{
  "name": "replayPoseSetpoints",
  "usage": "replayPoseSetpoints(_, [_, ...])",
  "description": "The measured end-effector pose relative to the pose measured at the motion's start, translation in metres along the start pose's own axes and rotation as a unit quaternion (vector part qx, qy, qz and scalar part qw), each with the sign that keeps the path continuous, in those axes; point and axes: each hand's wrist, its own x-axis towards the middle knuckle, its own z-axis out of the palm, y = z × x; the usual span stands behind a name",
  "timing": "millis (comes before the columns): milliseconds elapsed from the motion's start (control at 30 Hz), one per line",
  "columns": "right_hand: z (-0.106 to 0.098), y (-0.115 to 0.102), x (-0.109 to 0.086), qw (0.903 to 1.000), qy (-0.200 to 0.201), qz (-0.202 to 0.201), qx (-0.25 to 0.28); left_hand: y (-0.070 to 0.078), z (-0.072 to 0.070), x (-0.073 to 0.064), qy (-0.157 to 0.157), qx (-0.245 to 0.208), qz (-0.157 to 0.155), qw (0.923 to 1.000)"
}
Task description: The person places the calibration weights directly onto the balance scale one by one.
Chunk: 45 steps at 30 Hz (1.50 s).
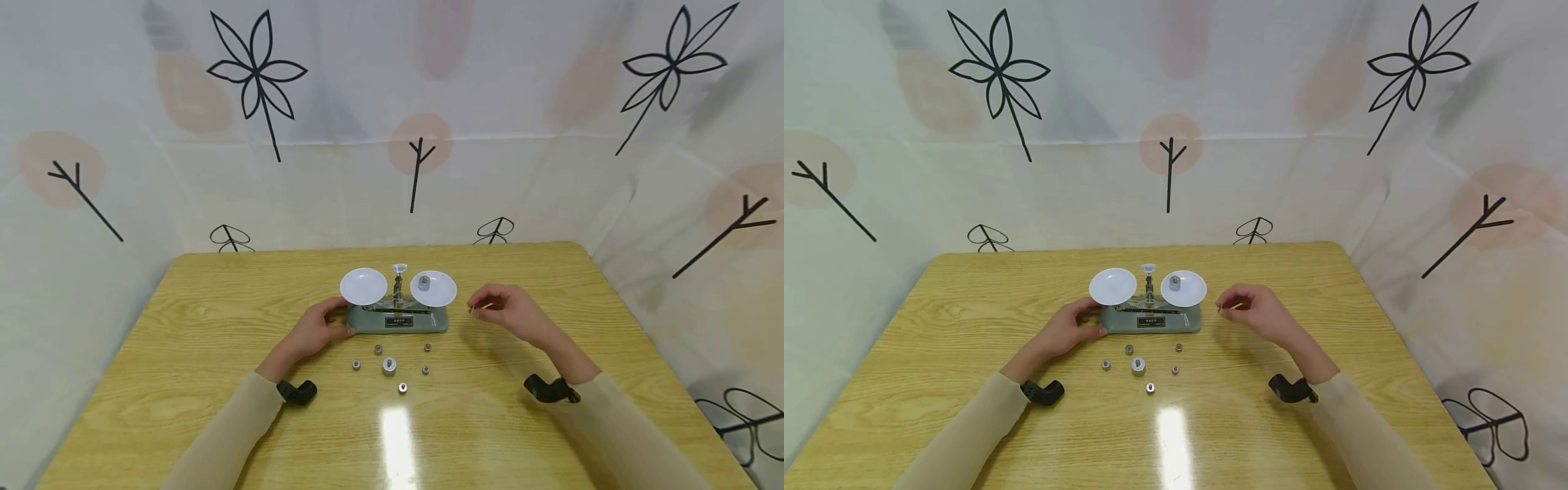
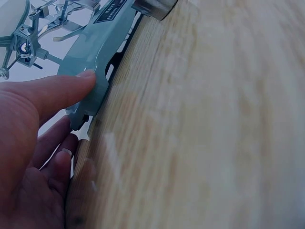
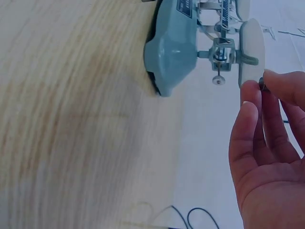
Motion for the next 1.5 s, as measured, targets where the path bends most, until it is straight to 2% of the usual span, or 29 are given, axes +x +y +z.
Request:
replayPoseSetpoints(267, [-0.006,-0.011,0.005,0.9998,0.012,-0.010,-0.007,0.002,0.000,0.001,-0.004,0.006,0.002,1.0000])
replayPoseSetpoints(700, [-0.012,-0.021,0.017,0.9995,0.010,-0.030,0.001,0.001,0.000,0.001,-0.005,0.005,0.005,1.0000])
replayPoseSetpoints(1200, [-0.015,-0.032,0.038,0.9989,-0.010,-0.030,-0.035,0.001,0.000,0.002,0.001,-0.008,0.012,0.9999])
replayPoseSetpoints(1500, [-0.010,-0.033,0.047,0.9961,-0.014,-0.029,-0.082,0.000,0.001,0.002,0.005,-0.014,0.010,0.9998])
